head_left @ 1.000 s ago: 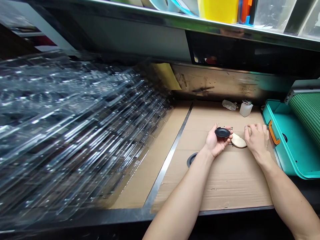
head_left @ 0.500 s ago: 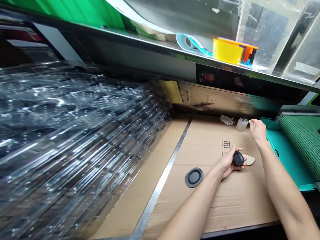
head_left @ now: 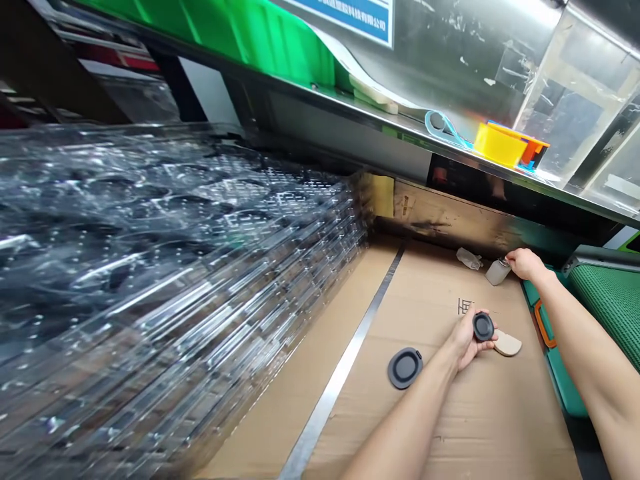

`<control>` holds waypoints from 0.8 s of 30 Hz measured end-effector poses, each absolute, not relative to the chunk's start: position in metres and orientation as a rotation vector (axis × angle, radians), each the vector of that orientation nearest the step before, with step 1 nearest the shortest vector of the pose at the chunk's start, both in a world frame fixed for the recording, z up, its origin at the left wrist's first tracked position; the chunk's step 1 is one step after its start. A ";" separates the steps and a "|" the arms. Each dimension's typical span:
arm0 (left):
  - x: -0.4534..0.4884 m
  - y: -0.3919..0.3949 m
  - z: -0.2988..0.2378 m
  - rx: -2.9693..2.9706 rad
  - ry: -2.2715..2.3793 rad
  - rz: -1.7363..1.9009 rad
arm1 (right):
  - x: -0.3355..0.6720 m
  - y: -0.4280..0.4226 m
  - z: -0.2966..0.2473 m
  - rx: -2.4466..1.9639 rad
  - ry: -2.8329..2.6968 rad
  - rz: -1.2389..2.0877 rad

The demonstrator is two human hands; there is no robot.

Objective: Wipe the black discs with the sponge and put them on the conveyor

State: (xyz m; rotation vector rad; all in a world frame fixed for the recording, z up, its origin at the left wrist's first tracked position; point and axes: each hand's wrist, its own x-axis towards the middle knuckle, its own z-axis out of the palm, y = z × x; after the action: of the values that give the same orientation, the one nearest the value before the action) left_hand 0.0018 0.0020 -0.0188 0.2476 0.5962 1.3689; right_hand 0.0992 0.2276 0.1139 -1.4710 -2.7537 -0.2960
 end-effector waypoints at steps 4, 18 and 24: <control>-0.008 0.002 -0.016 0.218 0.506 1.419 | 0.114 0.211 0.113 -1.400 -2.464 -0.121; -0.004 0.002 -0.020 0.411 0.926 1.387 | 0.130 0.061 0.001 -0.790 -2.260 0.529; 0.000 0.005 -0.030 0.541 1.109 1.348 | 0.127 0.059 -0.010 -0.891 -2.432 0.289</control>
State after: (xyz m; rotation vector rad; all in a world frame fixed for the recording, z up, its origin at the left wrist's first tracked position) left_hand 0.0003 0.0045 -0.0301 0.5414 1.1093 1.3482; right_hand 0.1266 0.0593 -0.0099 -0.8907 -2.4321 0.2886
